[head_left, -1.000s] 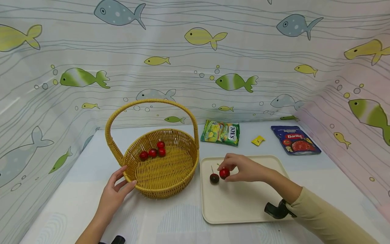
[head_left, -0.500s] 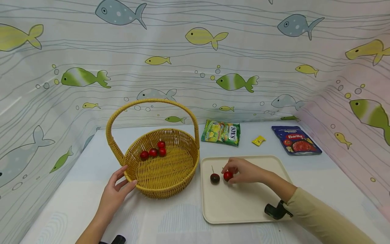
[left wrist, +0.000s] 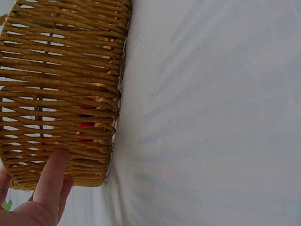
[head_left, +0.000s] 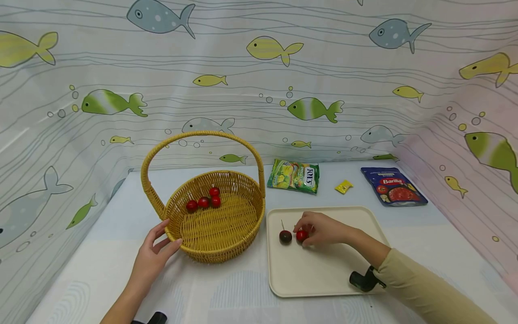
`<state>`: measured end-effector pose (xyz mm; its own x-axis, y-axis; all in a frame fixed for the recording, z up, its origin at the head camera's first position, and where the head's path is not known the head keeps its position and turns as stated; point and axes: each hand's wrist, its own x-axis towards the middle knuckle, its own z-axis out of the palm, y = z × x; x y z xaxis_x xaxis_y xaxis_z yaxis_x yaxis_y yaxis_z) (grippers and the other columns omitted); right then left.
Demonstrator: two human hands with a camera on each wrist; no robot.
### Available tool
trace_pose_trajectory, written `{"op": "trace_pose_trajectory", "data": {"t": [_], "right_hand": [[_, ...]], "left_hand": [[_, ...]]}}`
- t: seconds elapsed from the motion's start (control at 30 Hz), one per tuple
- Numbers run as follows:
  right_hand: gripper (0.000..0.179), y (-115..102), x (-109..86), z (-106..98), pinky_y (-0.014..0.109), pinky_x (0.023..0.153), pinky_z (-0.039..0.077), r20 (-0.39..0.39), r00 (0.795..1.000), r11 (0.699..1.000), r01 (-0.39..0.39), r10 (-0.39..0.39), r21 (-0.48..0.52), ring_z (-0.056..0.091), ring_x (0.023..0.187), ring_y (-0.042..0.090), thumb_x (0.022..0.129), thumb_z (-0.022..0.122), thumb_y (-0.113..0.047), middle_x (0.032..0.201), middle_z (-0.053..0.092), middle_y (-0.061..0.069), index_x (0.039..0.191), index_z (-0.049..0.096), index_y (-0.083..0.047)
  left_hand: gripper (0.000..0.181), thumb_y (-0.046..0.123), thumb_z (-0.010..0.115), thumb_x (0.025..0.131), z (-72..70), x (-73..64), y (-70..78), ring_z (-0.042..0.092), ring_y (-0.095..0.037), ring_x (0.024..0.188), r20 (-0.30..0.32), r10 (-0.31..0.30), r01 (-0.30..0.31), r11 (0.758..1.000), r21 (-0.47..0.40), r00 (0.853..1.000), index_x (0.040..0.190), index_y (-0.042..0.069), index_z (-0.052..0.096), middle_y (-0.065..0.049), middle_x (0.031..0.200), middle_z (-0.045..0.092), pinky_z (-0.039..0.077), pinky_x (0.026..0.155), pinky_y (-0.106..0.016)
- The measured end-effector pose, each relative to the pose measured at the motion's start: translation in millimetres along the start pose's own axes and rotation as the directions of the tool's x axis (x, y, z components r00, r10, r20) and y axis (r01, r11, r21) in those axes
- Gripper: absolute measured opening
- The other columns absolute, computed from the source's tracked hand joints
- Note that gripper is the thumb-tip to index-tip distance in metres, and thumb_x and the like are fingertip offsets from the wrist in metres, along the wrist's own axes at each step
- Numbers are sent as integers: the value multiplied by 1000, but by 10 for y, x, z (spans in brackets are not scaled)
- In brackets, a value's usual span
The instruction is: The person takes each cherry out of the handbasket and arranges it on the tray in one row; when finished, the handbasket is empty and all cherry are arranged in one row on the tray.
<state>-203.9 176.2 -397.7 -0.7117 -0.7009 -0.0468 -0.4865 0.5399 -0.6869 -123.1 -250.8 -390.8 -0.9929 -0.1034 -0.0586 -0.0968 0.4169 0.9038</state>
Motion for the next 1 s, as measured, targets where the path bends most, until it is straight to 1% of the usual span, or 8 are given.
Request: {"op": "trace_pose_trajectory", "data": {"t": [0.17,0.37,0.53,0.67,0.73,0.83,1.0], "right_hand": [[30,-13,4,-14,28,74,49,7,1000,1000,-3,3,-10,54,84,17,76,77,-10,91,53,2,104,66,-7],[29,-53,8,-78,33,77,50,-5,1000,999,7,-7,-41,55,86,18,77,76,-10,94,54,3,104,66,-8],[30,-143,29,-179,37,79,50,-20,1000,999,21,-22,-38,56,88,24,79,74,-9,96,56,8,107,65,-6],[31,-222,61,-257,41,80,51,-39,998,997,55,-57,-44,56,89,28,79,74,-10,97,56,10,108,64,-6],[31,-270,78,-289,43,80,51,-51,996,997,69,-71,-43,57,90,30,79,74,-9,97,56,9,108,64,-7],[31,-340,106,-330,44,81,50,-66,994,996,88,-90,-35,57,91,30,79,75,-10,97,56,5,108,65,-10],[31,-450,180,-376,40,82,50,-86,990,993,107,-111,-49,57,92,20,79,76,-14,98,55,-2,108,65,-12]], "left_hand": [[73,33,60,92,0,-1,-1,36,-40,127,-1,7,-7,1000,3,1000,148,12,19,-21,145,22,48,87,-36],[72,32,60,92,0,0,-1,36,-40,127,1,9,-9,1000,-1,1000,148,11,19,-21,144,23,48,86,-34],[73,32,60,92,-5,2,-9,37,-40,127,3,8,-8,1000,-9,1000,148,11,19,-21,144,24,49,86,-32],[72,31,60,92,-5,3,-13,37,-40,126,2,15,-15,1000,-10,1000,148,11,19,-21,144,24,49,86,-32],[72,31,60,92,-3,4,-11,37,-40,126,1,18,-18,1000,-11,1000,147,11,20,-21,143,24,49,86,-32],[72,31,60,92,1,5,-5,37,-40,126,3,12,-12,1000,-12,1000,147,11,19,-21,143,24,49,86,-32],[73,32,61,91,-1,5,7,37,-40,127,5,-3,3,1000,-13,1000,148,12,19,-21,144,24,48,86,-32]]}}
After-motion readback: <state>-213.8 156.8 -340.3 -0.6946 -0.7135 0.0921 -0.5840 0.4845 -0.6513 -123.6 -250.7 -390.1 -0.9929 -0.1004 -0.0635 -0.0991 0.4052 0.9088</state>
